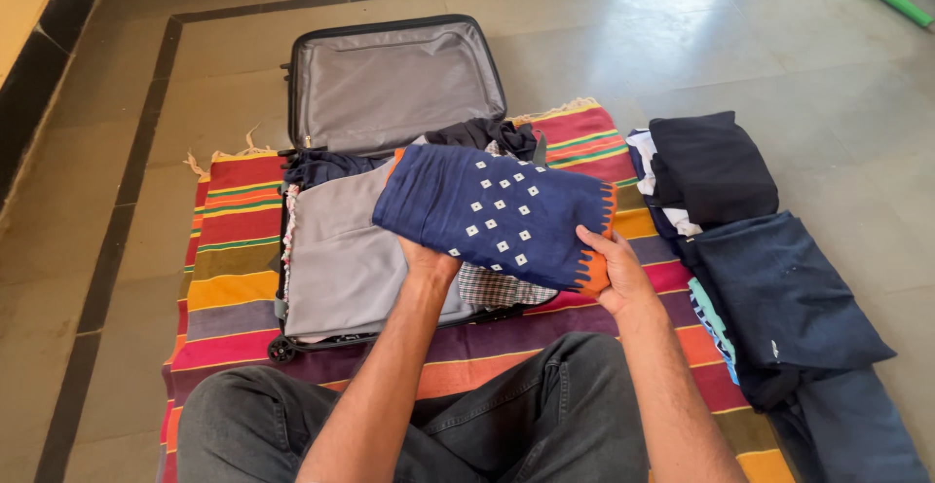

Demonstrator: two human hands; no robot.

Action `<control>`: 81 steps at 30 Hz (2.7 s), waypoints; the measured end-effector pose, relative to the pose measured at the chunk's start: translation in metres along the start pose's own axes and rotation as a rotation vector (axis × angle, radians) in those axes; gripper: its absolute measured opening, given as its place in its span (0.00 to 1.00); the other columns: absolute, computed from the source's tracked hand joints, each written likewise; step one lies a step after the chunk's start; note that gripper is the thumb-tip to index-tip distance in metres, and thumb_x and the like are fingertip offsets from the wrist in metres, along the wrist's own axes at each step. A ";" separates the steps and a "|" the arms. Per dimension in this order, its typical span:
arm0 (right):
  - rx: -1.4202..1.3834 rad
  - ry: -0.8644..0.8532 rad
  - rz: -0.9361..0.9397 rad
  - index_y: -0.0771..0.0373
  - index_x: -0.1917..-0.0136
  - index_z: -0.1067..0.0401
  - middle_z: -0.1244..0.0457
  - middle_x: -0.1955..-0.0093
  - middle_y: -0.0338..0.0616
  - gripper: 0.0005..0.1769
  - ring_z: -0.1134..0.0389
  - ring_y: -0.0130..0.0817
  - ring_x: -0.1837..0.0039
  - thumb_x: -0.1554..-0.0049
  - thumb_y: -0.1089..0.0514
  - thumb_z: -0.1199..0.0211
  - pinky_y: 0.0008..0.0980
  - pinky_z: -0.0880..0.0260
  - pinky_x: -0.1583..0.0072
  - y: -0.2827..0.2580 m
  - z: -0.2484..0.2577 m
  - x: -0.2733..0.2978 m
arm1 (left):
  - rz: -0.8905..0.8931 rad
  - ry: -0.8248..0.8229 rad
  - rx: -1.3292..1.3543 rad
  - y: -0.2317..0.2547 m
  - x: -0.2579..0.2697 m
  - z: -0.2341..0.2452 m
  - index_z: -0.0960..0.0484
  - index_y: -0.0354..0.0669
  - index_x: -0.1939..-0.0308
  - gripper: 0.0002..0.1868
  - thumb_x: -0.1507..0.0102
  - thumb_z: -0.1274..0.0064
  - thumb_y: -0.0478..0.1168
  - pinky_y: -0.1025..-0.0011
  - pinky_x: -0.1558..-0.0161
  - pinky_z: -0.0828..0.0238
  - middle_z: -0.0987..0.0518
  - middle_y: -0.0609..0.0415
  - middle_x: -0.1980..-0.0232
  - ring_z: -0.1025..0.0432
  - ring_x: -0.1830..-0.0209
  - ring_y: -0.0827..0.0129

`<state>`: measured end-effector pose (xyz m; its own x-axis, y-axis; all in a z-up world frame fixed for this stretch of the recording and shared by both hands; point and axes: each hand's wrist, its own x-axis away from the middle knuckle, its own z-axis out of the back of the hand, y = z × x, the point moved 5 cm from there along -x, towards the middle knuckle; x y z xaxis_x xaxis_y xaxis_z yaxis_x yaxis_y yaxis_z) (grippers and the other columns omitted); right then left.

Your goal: The person sits on a mat and folds various clothing items, including trousers, a patterned scarf, and a checkered shirt. They fold each item by hand and place it into a pile next to an open suitcase.

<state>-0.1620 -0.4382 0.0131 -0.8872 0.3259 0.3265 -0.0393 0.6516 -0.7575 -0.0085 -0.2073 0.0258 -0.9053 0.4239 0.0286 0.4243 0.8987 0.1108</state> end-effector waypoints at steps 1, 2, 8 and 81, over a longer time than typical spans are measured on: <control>-0.008 -0.005 -0.004 0.61 0.39 0.29 0.31 0.46 0.43 0.19 0.27 0.36 0.47 0.44 0.59 0.32 0.39 0.25 0.45 -0.001 0.004 0.001 | 0.013 0.004 -0.012 -0.005 0.000 -0.004 0.21 0.40 0.39 0.28 0.30 0.55 0.59 0.55 0.34 0.30 0.20 0.48 0.38 0.27 0.38 0.55; -0.016 -0.008 -0.006 0.61 0.39 0.29 0.31 0.46 0.43 0.19 0.27 0.36 0.46 0.43 0.59 0.33 0.39 0.25 0.45 -0.004 0.008 0.003 | 0.029 0.007 -0.023 -0.011 -0.002 -0.007 0.21 0.40 0.40 0.28 0.31 0.55 0.58 0.55 0.34 0.30 0.20 0.48 0.39 0.26 0.39 0.54; -0.025 0.038 -0.020 0.60 0.37 0.30 0.31 0.43 0.44 0.21 0.27 0.36 0.44 0.43 0.58 0.35 0.39 0.25 0.44 -0.020 0.033 0.015 | 0.037 -0.002 -0.078 -0.037 -0.006 -0.021 0.21 0.40 0.41 0.28 0.32 0.54 0.58 0.55 0.36 0.28 0.19 0.49 0.41 0.25 0.41 0.56; 1.636 1.363 0.060 0.36 0.20 0.43 0.61 0.13 0.55 0.36 0.66 0.73 0.16 0.40 0.35 0.46 0.88 0.66 0.32 -0.045 0.375 0.320 | -0.026 -1.580 -1.997 -0.583 0.228 0.078 0.33 0.75 0.25 0.32 0.35 0.50 0.59 0.34 0.26 0.67 0.55 0.53 0.15 0.63 0.17 0.38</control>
<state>-0.6169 -0.6201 -0.0604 -0.1267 0.9758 -0.1781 -0.9618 -0.1648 -0.2185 -0.4608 -0.6259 -0.1096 0.1145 0.9605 -0.2537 -0.8721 0.2195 0.4374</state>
